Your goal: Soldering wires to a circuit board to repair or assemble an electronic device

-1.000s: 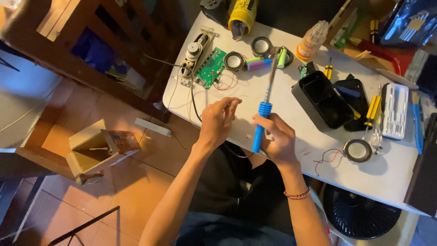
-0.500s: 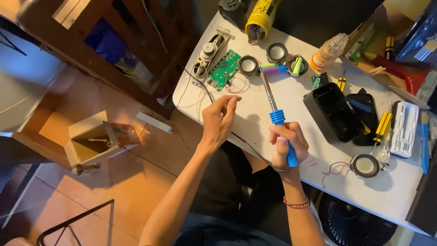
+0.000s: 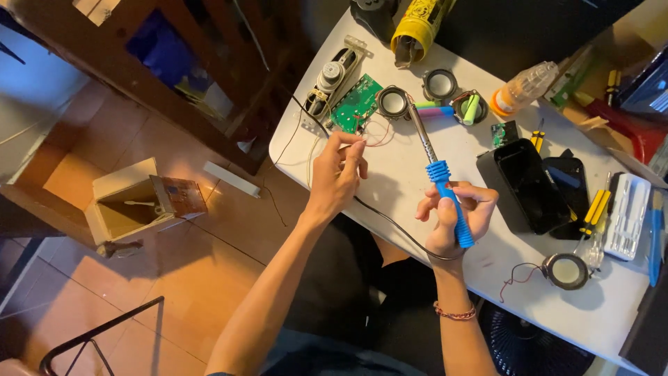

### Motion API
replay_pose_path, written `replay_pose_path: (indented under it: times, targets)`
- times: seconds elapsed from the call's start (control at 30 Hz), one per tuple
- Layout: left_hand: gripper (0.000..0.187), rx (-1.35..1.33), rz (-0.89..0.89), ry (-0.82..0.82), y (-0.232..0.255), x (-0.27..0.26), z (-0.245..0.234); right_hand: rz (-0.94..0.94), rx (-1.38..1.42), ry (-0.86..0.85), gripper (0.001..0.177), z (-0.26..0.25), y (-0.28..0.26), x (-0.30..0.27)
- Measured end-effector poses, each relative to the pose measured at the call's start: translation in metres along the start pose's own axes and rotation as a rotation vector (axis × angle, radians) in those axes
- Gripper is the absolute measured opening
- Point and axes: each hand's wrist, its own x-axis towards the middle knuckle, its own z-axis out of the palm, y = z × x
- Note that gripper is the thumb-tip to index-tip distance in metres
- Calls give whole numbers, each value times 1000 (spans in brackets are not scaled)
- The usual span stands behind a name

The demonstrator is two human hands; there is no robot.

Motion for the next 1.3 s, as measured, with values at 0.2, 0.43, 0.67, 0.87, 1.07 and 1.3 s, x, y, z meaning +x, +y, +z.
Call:
replay_pose_path:
  times: [0.2, 0.43, 0.67, 0.87, 1.07, 1.3]
  targets:
    - [16, 112, 112, 201, -5, 2, 2, -25, 19, -63, 21, -3, 9, 1]
    - [12, 222, 198, 349, -4, 18, -6, 96, 108, -23, 24, -14, 23, -9]
    - [14, 213, 147, 363, -8, 25, -13, 280, 85, 28, 26, -9, 24, -3]
    - [13, 205, 107, 375, -6, 25, -12, 347, 153, 31, 24, -13, 31, 1]
    - [14, 221, 75, 389, -10, 25, -11, 301, 134, 18, 24, -11, 31, -1]
    - [12, 350, 100, 409, -13, 28, -7, 214, 103, 9, 23, -4, 28, 0]
